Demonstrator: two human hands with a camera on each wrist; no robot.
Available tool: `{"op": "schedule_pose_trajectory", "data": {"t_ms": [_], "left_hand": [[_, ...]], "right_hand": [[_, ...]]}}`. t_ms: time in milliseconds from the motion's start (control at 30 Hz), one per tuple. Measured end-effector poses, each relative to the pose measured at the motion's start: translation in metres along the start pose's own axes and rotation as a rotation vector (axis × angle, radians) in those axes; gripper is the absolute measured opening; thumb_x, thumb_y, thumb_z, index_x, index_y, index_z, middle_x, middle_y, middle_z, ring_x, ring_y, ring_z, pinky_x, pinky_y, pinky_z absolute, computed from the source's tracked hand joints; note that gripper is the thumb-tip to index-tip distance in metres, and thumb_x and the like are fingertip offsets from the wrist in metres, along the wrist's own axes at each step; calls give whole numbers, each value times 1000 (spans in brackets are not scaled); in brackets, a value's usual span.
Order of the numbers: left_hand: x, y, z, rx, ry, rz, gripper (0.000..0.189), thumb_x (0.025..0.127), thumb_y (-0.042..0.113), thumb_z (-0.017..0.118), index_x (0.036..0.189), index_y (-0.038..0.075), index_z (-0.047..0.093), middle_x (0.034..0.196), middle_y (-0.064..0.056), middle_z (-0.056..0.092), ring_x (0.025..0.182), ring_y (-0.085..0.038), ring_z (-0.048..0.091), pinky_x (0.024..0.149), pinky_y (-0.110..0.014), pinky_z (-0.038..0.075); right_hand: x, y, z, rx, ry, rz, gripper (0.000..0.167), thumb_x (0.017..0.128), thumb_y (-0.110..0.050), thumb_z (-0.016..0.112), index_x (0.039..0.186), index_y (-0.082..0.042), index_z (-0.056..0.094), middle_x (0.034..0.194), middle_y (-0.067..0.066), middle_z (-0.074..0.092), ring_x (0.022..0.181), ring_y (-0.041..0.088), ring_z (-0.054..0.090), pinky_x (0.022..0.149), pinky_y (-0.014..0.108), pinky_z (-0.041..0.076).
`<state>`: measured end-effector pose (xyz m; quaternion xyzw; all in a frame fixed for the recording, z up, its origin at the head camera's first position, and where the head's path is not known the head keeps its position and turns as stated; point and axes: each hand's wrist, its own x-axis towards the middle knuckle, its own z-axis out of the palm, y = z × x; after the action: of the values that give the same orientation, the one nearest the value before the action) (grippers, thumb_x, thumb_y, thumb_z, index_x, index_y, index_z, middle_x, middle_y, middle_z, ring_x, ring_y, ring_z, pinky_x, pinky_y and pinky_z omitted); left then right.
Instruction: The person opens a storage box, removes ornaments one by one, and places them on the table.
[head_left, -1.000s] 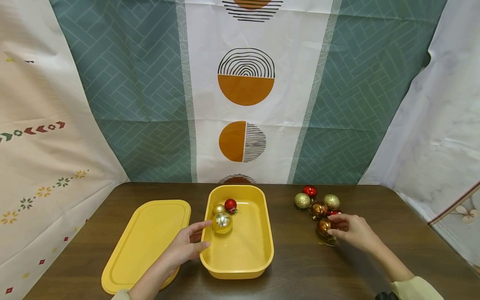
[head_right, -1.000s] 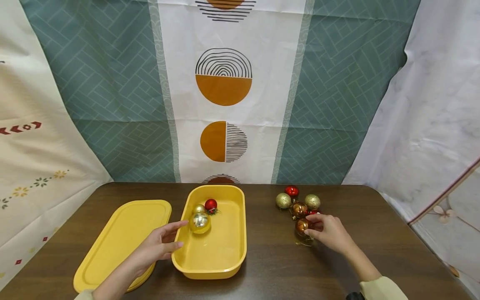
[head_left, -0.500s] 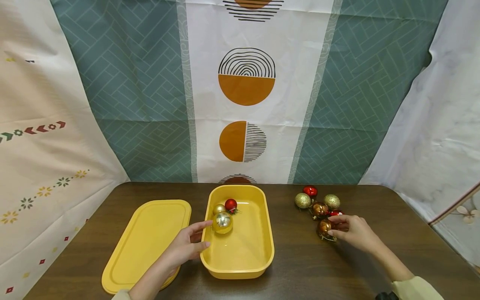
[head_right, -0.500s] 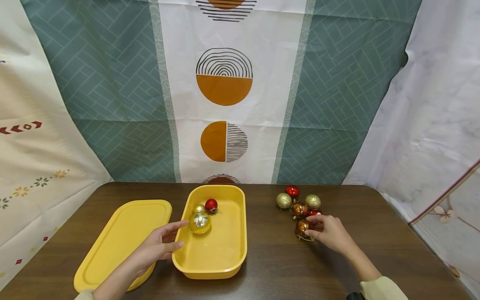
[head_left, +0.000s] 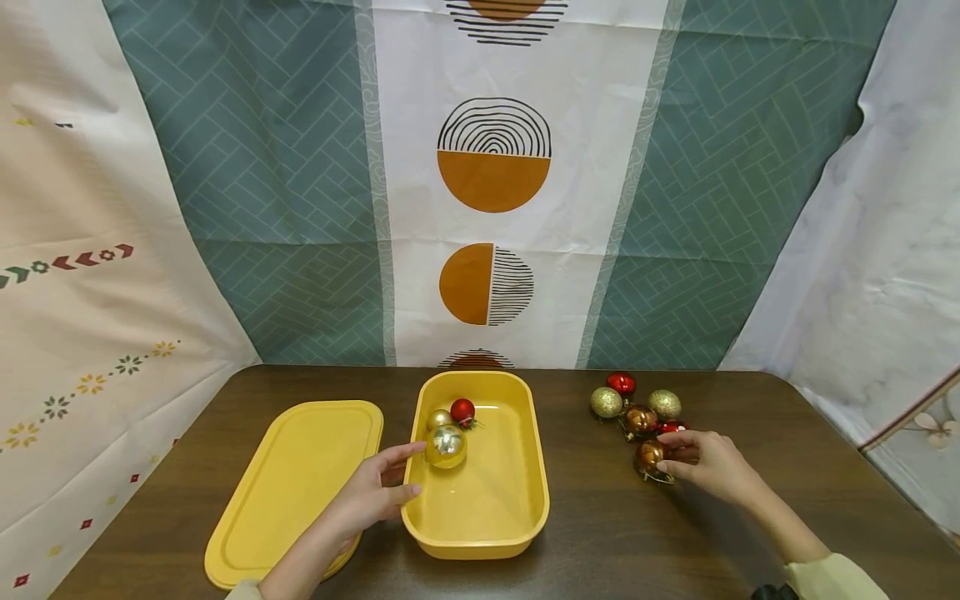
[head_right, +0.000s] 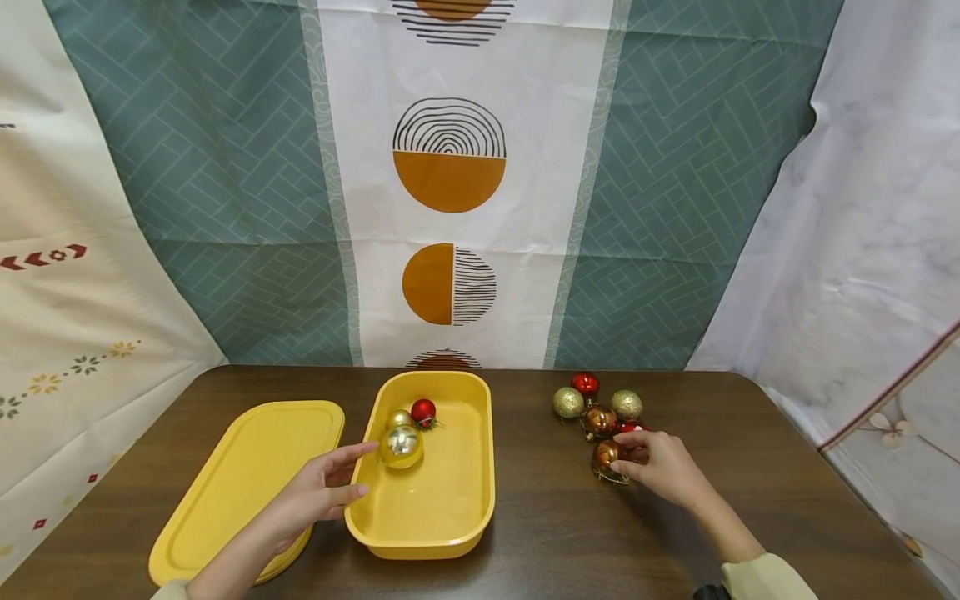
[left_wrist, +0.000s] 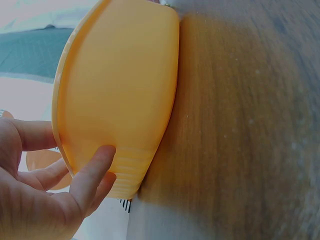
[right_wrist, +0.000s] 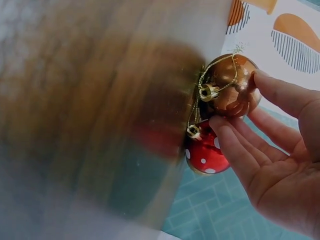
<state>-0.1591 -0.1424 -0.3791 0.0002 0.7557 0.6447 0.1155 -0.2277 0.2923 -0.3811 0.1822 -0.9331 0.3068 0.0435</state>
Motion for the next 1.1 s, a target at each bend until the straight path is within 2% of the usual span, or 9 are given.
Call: {"op": "schedule_pose_trajectory", "data": {"t_ms": [267, 400, 567, 700, 867, 1100], "left_hand": [[1, -1, 0, 16, -6, 20, 51, 86, -1, 57, 134, -1, 40, 129, -29, 43, 104, -30, 55, 68, -40, 54], [1, -1, -1, 15, -2, 17, 52, 85, -1, 58, 134, -1, 40, 130, -28, 42, 104, -31, 55, 68, -40, 54], [1, -1, -1, 14, -1, 18, 52, 85, -1, 58, 134, -1, 40, 130, -28, 42, 104, -31, 55, 69, -41, 54], [0, -1, -1, 18, 6, 7, 52, 85, -1, 58, 134, 0, 41, 129, -28, 43, 105, -31, 55, 69, -41, 54], [1, -2, -1, 10, 0, 9, 52, 85, -1, 58, 134, -1, 40, 129, -29, 42, 106, -32, 54, 70, -41, 54], [0, -1, 0, 7, -2, 11, 51, 85, -2, 57, 134, -1, 40, 130, -29, 42, 107, -33, 53, 70, -41, 54]], "right_hand": [[-1, -7, -12, -10, 17, -23, 40, 74, -17, 75, 103, 8, 64, 95, 19, 67, 80, 27, 66, 63, 24, 52], [0, -17, -16, -24, 37, -35, 39, 75, -19, 74, 103, 6, 64, 92, 15, 68, 81, 26, 66, 66, 27, 53], [4, -33, -17, 11, 36, -78, 38, 77, -19, 72, 104, 5, 64, 95, 15, 68, 84, 24, 65, 68, 29, 53], [11, -50, -13, 52, 21, -118, 37, 77, -19, 73, 105, 5, 64, 97, 15, 67, 86, 25, 65, 69, 29, 54], [21, -70, -5, 98, -14, -130, 40, 77, -20, 73, 107, 5, 63, 100, 15, 66, 91, 30, 63, 72, 32, 54], [36, -95, 15, 144, -34, -177, 41, 76, -17, 74, 109, 3, 63, 103, 14, 65, 95, 29, 62, 77, 33, 53]]}}
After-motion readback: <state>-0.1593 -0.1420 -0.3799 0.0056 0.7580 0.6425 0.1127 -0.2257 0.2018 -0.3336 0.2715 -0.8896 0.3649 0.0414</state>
